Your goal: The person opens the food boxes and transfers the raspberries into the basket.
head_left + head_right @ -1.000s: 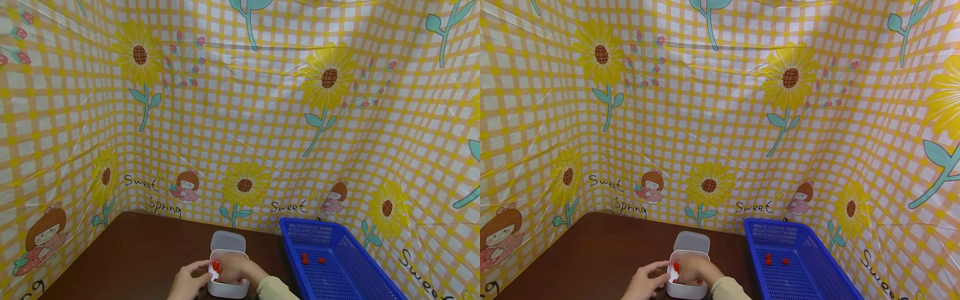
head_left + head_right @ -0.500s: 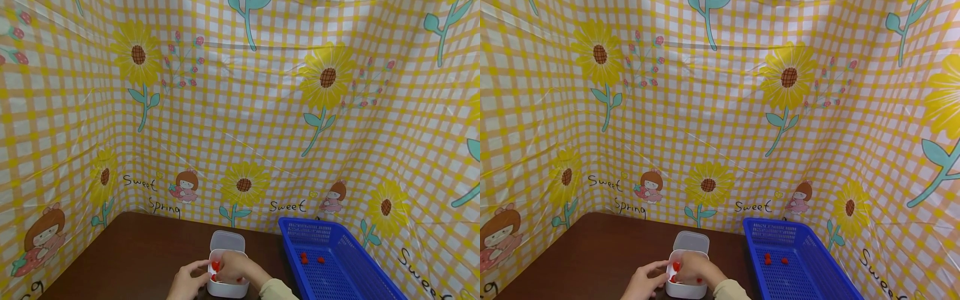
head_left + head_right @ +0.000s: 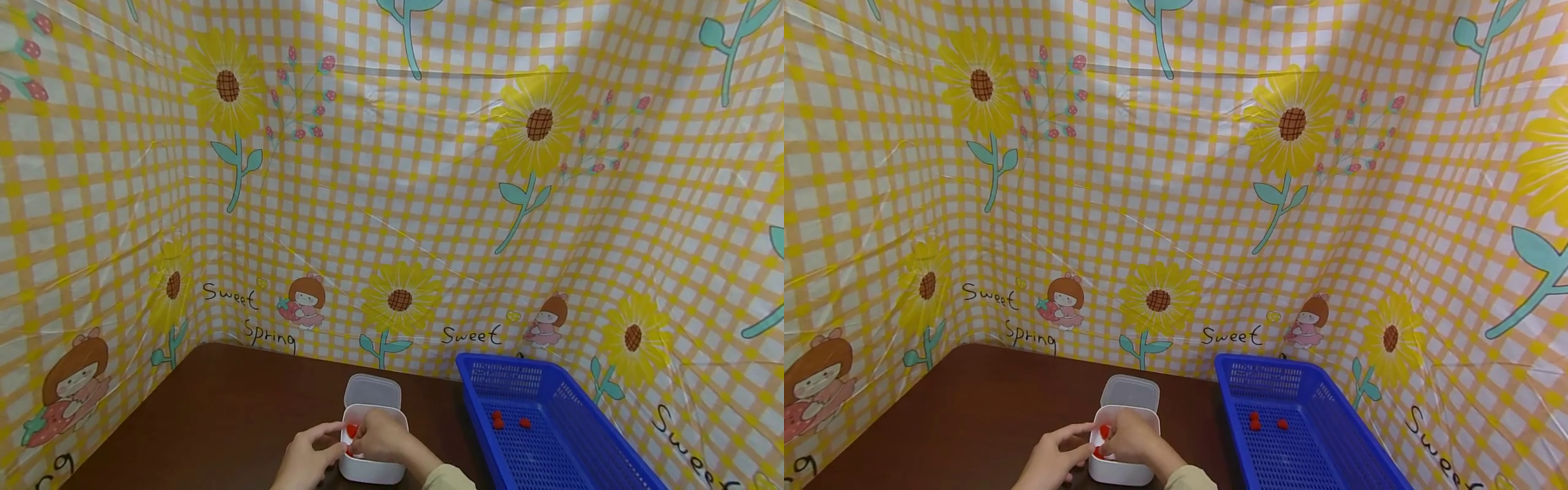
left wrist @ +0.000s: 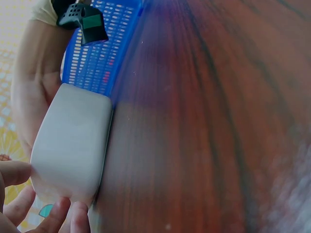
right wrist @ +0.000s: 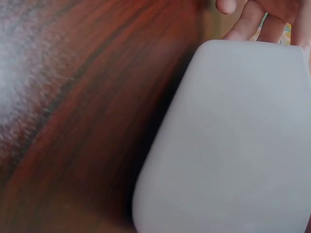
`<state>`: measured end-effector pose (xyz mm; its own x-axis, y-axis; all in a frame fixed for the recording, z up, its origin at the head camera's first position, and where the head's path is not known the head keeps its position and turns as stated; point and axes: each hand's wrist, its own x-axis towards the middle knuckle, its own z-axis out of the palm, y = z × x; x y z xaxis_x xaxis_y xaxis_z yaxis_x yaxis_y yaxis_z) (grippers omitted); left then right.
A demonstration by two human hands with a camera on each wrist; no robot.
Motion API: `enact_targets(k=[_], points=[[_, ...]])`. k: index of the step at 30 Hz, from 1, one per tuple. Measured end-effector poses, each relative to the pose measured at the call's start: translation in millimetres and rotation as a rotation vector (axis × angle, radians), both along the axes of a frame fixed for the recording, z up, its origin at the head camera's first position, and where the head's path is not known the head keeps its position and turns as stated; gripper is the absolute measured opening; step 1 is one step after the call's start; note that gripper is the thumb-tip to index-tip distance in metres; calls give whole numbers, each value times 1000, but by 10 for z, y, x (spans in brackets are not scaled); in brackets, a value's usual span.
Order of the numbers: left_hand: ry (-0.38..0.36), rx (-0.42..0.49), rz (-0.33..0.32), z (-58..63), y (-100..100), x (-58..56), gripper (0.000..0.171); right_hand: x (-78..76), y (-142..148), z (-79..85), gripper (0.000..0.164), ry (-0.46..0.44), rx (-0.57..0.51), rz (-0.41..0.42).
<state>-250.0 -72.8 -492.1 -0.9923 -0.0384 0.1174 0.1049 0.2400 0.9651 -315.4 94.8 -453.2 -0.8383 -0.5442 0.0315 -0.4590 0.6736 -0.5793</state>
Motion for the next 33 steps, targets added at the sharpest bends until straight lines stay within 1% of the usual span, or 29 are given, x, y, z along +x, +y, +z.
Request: enact_targets(k=[4, 9, 17, 26, 33], points=[[11, -14, 6, -1, 0, -5, 39, -7, 8, -34, 35, -3, -32, -6], [12, -16, 6, -4, -1, -9, 39, -24, 4, -78, 27, 21, -51, 7], [2, -10, 5, 4, -1, 3, 41, -20, -13, -114, 21, 35, -84, 27], [-1, 14, -4, 8, -1, 9, 42, -13, -23, -120, 14, -11, -129, 24], [-4, 3, -3, 23, 4, 17, 42, 1, -15, -104, 16, -12, -123, 19]])
